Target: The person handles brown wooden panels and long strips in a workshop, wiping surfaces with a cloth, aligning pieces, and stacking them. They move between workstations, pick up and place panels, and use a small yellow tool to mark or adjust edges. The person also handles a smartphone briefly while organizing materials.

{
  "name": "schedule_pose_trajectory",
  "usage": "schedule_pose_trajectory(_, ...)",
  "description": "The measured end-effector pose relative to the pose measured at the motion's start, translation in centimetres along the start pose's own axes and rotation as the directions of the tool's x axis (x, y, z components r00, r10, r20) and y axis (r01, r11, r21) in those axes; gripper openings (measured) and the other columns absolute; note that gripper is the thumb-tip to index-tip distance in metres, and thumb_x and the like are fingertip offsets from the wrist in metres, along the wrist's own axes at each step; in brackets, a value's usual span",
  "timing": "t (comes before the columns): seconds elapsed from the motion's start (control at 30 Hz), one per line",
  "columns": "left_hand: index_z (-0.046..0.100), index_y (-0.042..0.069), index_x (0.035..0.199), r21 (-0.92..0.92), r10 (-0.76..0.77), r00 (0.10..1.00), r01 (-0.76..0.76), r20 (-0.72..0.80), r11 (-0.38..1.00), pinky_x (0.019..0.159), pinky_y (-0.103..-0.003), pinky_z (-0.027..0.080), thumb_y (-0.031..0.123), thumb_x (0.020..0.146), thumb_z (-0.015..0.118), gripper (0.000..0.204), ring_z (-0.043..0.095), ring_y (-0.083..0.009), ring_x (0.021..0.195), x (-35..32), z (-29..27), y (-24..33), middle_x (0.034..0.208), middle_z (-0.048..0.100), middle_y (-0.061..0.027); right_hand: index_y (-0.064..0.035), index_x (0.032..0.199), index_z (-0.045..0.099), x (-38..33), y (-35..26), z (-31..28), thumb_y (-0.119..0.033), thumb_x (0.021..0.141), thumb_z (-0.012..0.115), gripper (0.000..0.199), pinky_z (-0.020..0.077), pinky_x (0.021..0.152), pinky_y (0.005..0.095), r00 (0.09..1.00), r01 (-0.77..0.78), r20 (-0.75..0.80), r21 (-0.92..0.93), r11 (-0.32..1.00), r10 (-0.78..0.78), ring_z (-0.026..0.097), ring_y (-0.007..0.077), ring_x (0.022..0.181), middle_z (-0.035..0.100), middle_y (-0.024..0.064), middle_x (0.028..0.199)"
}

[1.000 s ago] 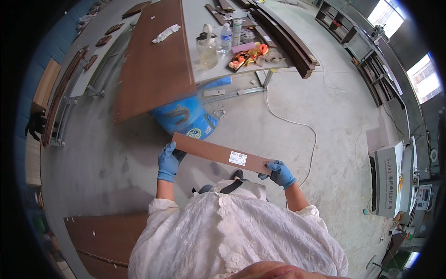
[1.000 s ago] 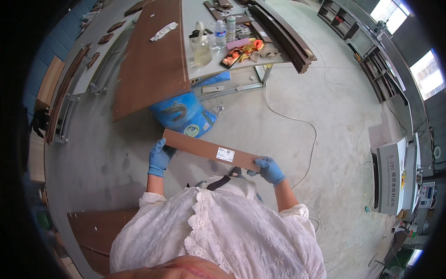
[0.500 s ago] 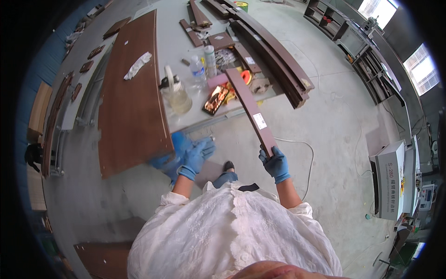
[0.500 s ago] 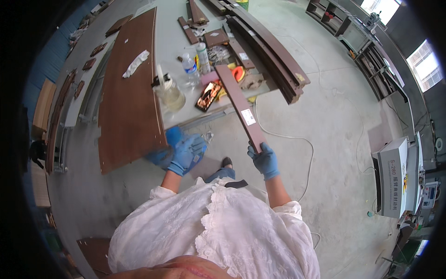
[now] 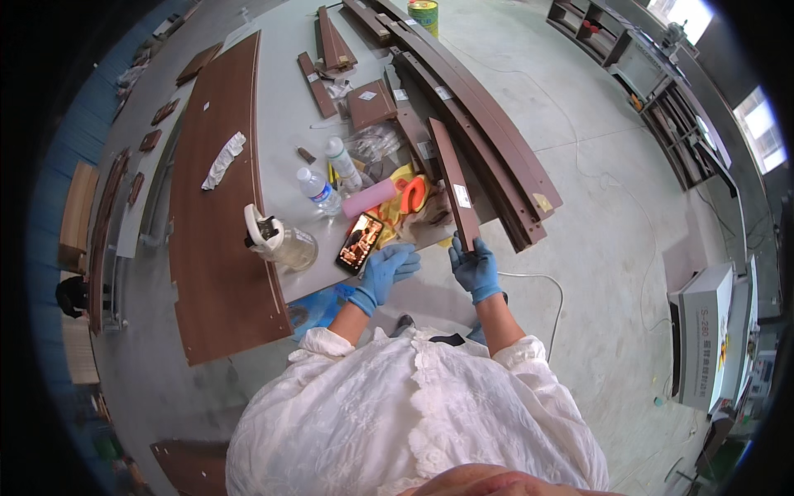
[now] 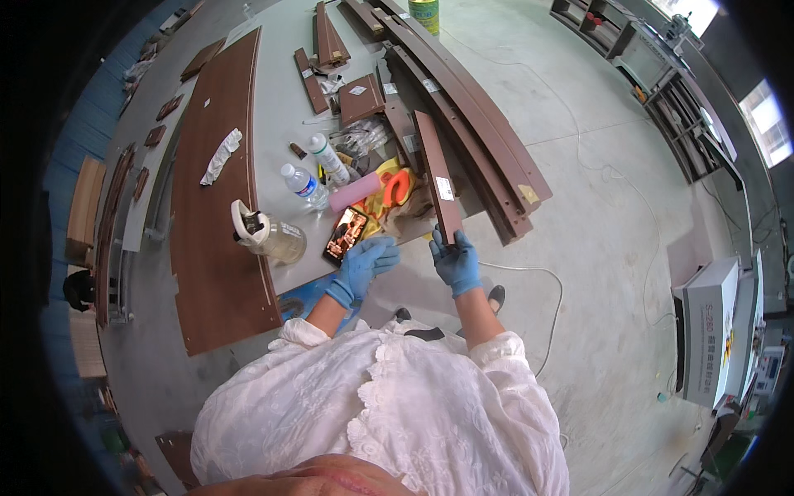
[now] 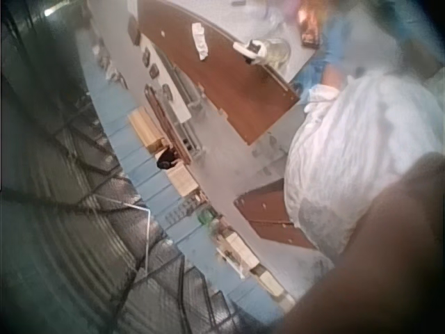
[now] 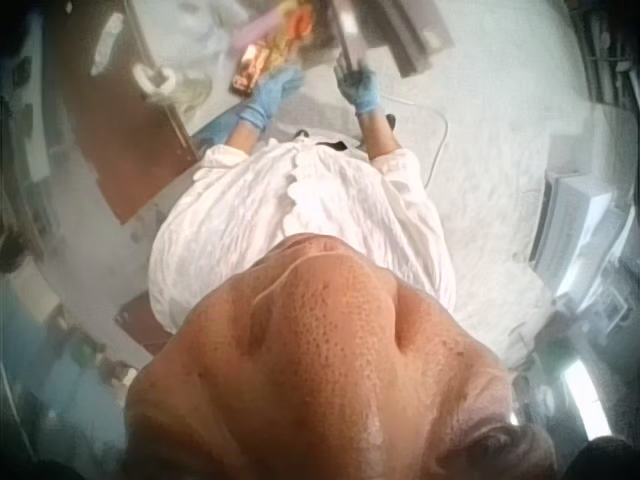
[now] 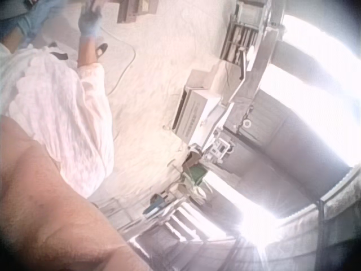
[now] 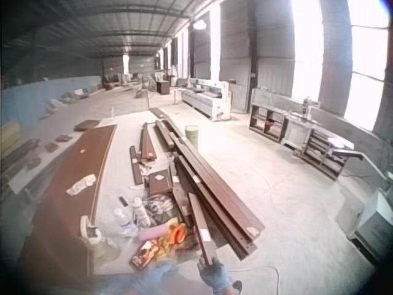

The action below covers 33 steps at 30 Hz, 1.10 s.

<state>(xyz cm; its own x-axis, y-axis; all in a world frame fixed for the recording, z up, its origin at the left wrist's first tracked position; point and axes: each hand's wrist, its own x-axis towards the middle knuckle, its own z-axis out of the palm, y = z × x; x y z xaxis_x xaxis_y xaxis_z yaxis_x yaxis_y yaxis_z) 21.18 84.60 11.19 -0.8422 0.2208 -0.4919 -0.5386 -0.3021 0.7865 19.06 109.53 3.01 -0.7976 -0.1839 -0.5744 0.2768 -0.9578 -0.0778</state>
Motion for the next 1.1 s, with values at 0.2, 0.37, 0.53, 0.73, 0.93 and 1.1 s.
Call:
schedule_pose_trajectory(0.2,0.062,0.006,0.130,-0.070,-0.008,0.990,-0.002,-0.143,0.998,0.090,-0.037,0.056,0.026,0.100,0.064,0.037,0.071,-0.0236,0.099,4.1,4.8,-2.6,0.117,0.071,-0.0120,-0.0062,0.128,0.060,4.9,-4.4,0.3,-0.038,0.100,0.060,0.042,0.0504,0.105,0.0464,0.962,-0.272,-0.024,-0.032,0.962,0.271,0.067,0.0313,0.117,0.070,0.0157,0.124)
schedule_pose_trajectory(0.37,0.061,0.004,0.132,0.009,0.030,0.952,-0.028,-0.306,1.000,0.094,-0.036,0.056,0.027,0.100,0.064,0.039,0.071,-0.0254,0.105,6.3,10.8,-4.1,0.121,0.070,-0.0153,-0.0086,0.105,0.058,2.9,-8.4,1.3,-0.046,0.101,0.058,0.038,0.0495,0.104,0.0488,0.769,-0.622,-0.214,-0.468,0.627,0.603,0.066,0.0360,0.116,0.067,0.0211,0.130)
schedule_pose_trajectory(0.53,0.060,0.001,0.133,0.175,0.277,0.872,-0.223,-0.403,0.959,0.095,-0.035,0.055,0.019,0.101,0.064,0.038,0.070,-0.0223,0.106,8.0,15.4,-5.5,0.119,0.070,-0.0150,-0.0074,0.119,0.058,-0.7,-12.1,4.1,-0.038,0.104,0.056,0.034,0.0527,0.098,0.0462,0.702,-0.576,-0.202,-0.725,0.378,0.682,0.068,0.0352,0.113,0.066,0.0218,0.130)
schedule_pose_trajectory(0.73,0.061,-0.005,0.132,0.588,0.636,0.669,-0.354,-0.384,0.728,0.096,-0.031,0.053,0.012,0.098,0.066,0.038,0.067,-0.0173,0.113,10.6,17.3,-4.6,0.123,0.070,-0.0118,0.0043,0.145,0.047,-4.6,-16.8,9.8,-0.029,0.105,0.058,0.053,0.0550,0.095,0.0370,0.688,-0.273,-0.095,-0.952,0.136,0.719,0.070,0.0254,0.108,0.067,0.0192,0.130)
schedule_pose_trajectory(0.93,0.061,-0.005,0.132,0.690,0.728,0.577,-0.353,-0.371,0.632,0.101,-0.035,0.051,0.012,0.098,0.065,0.038,0.065,-0.0236,0.119,13.4,20.5,-0.6,0.128,0.068,-0.0157,0.0063,0.145,0.045,-5.6,-21.7,14.9,-0.025,0.104,0.059,0.054,0.0580,0.089,0.0371,0.670,-0.196,0.063,-0.946,0.257,0.740,0.067,0.0236,0.109,0.065,0.0175,0.131)
schedule_pose_trajectory(1.1,0.062,-0.003,0.130,0.901,0.875,0.466,-0.313,-0.129,0.300,0.108,-0.041,0.046,0.011,0.094,0.066,0.039,0.062,-0.0330,0.122,17.8,25.3,3.5,0.130,0.066,-0.0186,0.0066,0.146,0.044,-2.8,-27.5,17.7,-0.023,0.106,0.056,0.051,0.0526,0.100,0.0400,0.611,-0.081,0.217,-0.939,0.333,0.761,0.067,0.0273,0.115,0.063,0.0213,0.136)
